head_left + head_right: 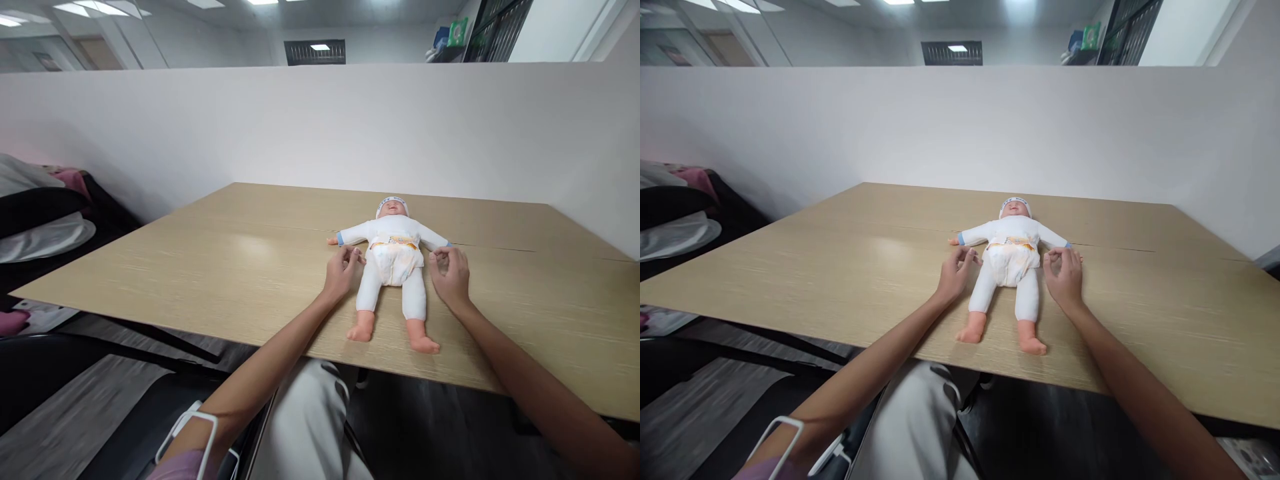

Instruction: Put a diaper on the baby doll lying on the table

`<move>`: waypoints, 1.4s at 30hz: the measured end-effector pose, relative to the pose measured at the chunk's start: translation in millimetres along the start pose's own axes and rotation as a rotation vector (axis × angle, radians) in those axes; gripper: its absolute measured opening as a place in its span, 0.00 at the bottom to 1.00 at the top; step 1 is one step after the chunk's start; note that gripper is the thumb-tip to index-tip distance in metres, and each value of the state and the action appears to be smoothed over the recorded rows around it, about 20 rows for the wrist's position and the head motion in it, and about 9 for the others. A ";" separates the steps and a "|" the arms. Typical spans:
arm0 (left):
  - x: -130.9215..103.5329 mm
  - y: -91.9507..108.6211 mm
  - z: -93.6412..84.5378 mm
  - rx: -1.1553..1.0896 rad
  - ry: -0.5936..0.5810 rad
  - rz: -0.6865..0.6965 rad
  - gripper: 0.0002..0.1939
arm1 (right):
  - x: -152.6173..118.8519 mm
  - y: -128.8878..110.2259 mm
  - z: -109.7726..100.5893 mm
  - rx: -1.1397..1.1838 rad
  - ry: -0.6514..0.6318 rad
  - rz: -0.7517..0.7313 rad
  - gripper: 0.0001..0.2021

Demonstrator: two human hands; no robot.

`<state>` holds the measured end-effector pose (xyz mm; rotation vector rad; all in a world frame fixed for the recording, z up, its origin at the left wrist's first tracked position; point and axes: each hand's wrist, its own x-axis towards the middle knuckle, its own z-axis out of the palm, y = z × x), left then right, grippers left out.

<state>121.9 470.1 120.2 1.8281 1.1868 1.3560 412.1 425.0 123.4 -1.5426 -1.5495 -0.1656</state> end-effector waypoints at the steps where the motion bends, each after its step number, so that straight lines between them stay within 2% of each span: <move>1: 5.1 -4.3 -0.9 0.114 0.027 0.035 0.15 | 6.0 8.1 5.2 -0.092 0.012 -0.005 0.17; 3: 18.2 -13.8 -0.4 0.356 0.044 0.099 0.16 | 20.1 22.7 16.5 -0.247 -0.036 -0.033 0.24; 6: 42.2 -28.6 5.4 0.600 -0.003 0.130 0.28 | 39.6 38.5 32.1 -0.362 -0.140 -0.064 0.30; 10: 70.5 -43.4 13.0 0.688 -0.040 0.106 0.27 | 49.8 51.5 41.4 -0.391 -0.200 -0.082 0.30; 13: 80.3 -47.3 14.6 0.721 -0.031 0.089 0.28 | 49.2 56.6 40.6 -0.383 -0.209 -0.101 0.25; 18: 80.6 -41.5 16.6 0.859 -0.050 0.080 0.24 | 48.0 47.6 38.7 -0.398 -0.211 0.017 0.21; 22: 76.9 -33.6 16.7 0.875 -0.049 0.056 0.22 | 46.2 39.1 37.1 -0.379 -0.218 0.071 0.21; 35: 64.6 -20.4 9.1 0.810 -0.120 -0.078 0.25 | 41.5 61.7 45.9 -0.306 -0.125 -0.057 0.21; 42: 61.0 -14.6 9.5 0.863 -0.168 -0.073 0.25 | 42.7 62.2 44.4 -0.263 -0.118 -0.005 0.23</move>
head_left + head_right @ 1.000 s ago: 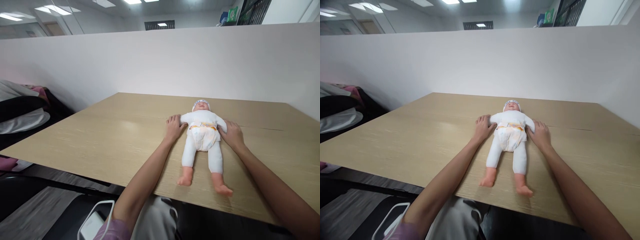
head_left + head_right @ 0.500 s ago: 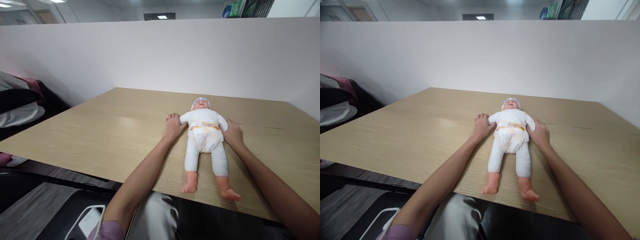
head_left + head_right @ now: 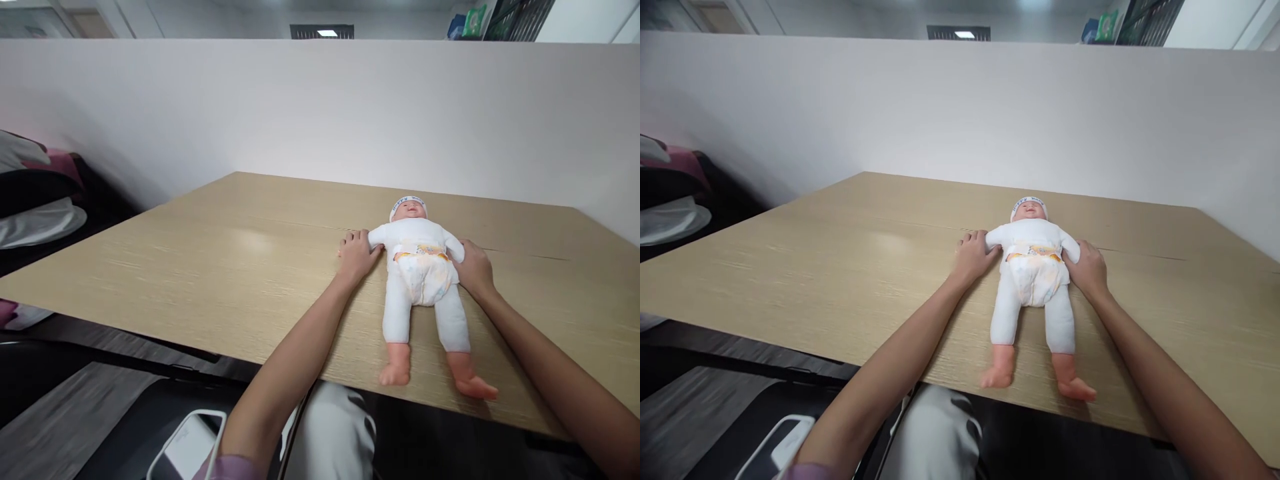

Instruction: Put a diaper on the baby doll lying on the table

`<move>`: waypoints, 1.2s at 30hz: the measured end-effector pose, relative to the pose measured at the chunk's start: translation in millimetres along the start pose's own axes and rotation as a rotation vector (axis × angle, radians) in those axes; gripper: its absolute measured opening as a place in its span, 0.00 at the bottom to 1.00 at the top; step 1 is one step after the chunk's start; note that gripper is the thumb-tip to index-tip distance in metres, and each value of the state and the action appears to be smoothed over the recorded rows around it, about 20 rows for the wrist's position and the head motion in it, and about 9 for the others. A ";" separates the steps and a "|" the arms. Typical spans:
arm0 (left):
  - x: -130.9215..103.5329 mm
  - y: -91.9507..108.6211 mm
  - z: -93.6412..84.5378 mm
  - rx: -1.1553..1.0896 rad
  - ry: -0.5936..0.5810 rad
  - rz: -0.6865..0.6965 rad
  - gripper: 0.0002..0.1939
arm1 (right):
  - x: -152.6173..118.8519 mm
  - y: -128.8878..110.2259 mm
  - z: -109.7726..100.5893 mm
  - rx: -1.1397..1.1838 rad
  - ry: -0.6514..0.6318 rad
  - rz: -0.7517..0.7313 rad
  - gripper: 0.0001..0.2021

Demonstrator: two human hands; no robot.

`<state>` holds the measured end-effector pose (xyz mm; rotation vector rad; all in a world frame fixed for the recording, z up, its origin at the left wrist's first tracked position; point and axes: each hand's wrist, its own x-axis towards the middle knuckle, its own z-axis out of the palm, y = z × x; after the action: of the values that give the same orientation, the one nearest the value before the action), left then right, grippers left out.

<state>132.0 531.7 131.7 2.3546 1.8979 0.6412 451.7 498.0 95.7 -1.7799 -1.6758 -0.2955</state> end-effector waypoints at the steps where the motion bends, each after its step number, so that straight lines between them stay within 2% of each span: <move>1: 0.1 0.1 1.1 0.010 0.002 0.001 0.25 | -0.3 0.0 -0.1 0.010 0.003 0.001 0.23; 8: 1.2 -0.3 7.8 0.029 0.029 0.003 0.24 | -1.9 0.4 1.6 0.019 0.029 0.013 0.24; 13: 0.0 0.9 4.8 0.035 0.019 0.011 0.25 | -1.0 -4.5 -1.3 0.008 0.009 0.078 0.26; 19: 1.2 0.9 1.0 0.046 -0.008 0.009 0.26 | -0.2 -7.9 -2.4 0.060 0.017 0.087 0.25; 25: 5.6 -2.2 2.5 0.067 -0.013 0.016 0.26 | 1.9 -7.6 -1.9 0.044 -0.034 0.120 0.23; 32: 7.7 -4.6 0.2 0.040 -0.008 0.025 0.27 | 3.9 -17.6 -8.7 0.012 -0.131 0.184 0.23; 36: 6.6 -0.5 -3.1 0.022 -0.015 0.023 0.27 | 0.8 -24.9 -8.2 0.078 -0.086 0.213 0.23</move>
<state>131.4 537.4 136.3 2.3912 1.8833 0.6054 430.5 492.6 110.0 -1.9164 -1.5168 -0.0588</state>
